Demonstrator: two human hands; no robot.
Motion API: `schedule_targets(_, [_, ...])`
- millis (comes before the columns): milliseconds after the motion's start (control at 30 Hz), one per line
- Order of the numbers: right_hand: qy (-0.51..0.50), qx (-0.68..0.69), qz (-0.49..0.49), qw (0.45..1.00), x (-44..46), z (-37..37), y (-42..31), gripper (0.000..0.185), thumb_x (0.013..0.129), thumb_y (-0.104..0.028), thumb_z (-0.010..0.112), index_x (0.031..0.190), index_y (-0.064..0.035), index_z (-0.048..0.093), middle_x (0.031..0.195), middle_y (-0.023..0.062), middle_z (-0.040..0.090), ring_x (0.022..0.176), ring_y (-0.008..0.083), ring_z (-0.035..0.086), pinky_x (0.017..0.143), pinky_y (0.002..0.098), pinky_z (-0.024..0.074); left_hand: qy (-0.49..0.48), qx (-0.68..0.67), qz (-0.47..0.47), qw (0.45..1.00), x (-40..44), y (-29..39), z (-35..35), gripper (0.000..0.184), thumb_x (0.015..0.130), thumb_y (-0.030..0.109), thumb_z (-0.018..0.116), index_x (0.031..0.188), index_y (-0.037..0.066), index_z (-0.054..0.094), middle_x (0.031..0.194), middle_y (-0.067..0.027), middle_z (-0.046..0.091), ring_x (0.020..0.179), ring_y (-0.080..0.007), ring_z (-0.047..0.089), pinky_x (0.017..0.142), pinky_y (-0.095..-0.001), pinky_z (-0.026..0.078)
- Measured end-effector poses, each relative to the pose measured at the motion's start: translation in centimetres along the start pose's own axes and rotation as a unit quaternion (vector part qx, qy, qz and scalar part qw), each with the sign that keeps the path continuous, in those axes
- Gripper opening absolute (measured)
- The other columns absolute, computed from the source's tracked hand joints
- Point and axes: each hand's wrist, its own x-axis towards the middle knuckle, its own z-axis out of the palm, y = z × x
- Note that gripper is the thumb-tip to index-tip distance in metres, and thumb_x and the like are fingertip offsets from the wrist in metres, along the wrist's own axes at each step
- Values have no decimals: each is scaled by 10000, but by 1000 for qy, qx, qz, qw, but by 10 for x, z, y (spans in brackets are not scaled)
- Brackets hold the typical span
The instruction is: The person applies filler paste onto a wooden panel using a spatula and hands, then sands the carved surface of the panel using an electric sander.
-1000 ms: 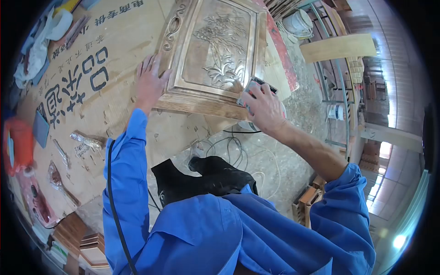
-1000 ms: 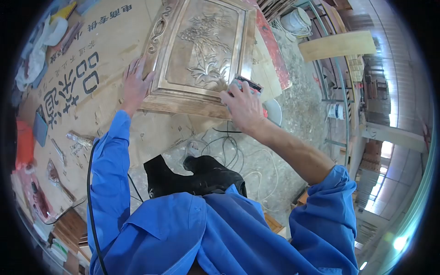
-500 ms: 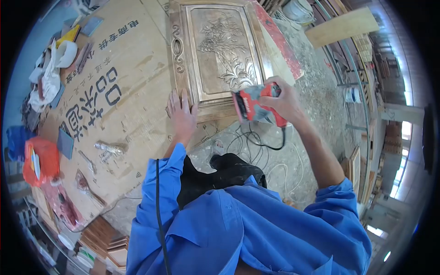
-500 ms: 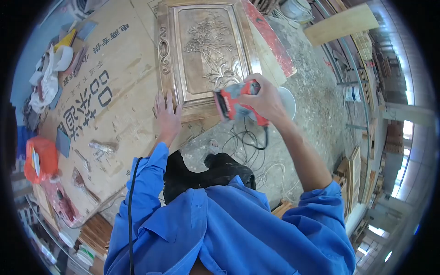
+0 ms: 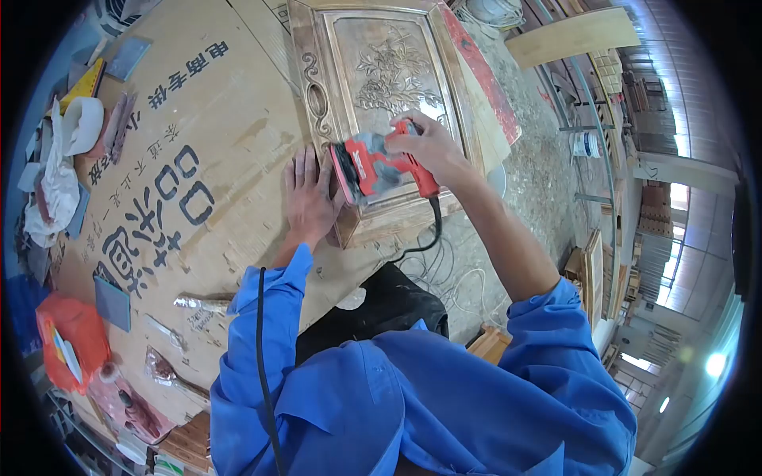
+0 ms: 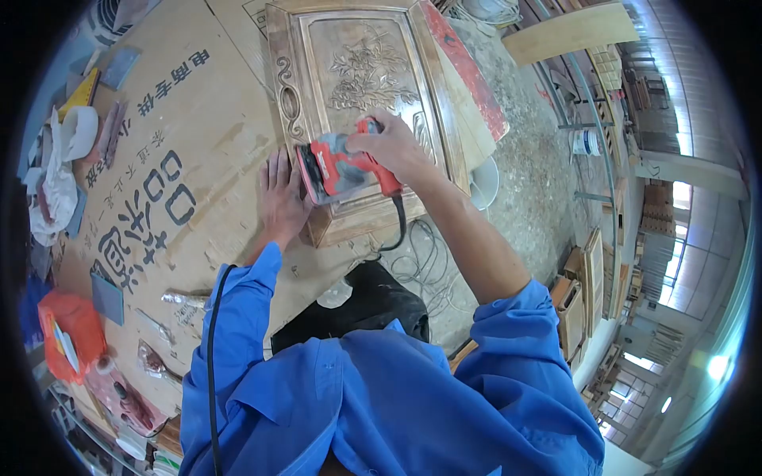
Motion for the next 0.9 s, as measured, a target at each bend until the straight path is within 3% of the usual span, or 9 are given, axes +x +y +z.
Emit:
schedule_targets(133, [25,102,-32,994,59,-3,-15,378,736,-169,794,1076,-38,693,840,52,666,685,148,581,663,243,500,-21,-16,-31,999,6,5,-9,767,892,393,708,1556,97,465,1633,-251,356,1510,-437,318,1242,-553,226])
schedule_targets(300, [42,128,-60,989,156,-17,-37,330,742,-164,805,1028,-24,719,843,81,683,668,159,591,586,274,506,-15,-37,-37,999,8,8,-11,754,914,367,684,1577,102,440,1671,-235,307,1545,-424,276,1252,-540,207])
schedule_targets(467, [52,101,-70,991,235,-32,-86,358,749,-196,817,1056,-27,745,890,99,714,672,195,616,589,329,559,-31,-29,-60,997,15,13,-18,758,917,360,685,1587,113,431,1661,-230,332,1538,-412,304,1253,-539,210])
schedule_targets(567, [49,65,-90,993,272,-36,-108,331,764,-175,800,1056,-32,741,921,83,715,709,178,619,623,308,552,-45,-26,-71,996,16,13,-15,756,920,355,683,1590,117,429,1656,-229,343,1540,-406,305,1255,-534,209])
schedule_targets(700, [35,28,-87,995,278,-41,-110,297,783,-148,777,1056,-38,735,961,61,715,760,156,623,668,280,543,-53,-17,-71,996,11,11,-16,749,924,360,677,1592,125,430,1653,-223,354,1537,-397,314,1251,-529,215])
schedule_targets(900, [18,-41,-17,999,195,-35,-59,251,812,-107,742,1056,-47,727,1023,28,715,836,122,630,735,238,529,-38,1,-66,997,9,12,-11,729,937,369,657,1590,131,436,1658,-209,354,1534,-384,325,1248,-521,221])
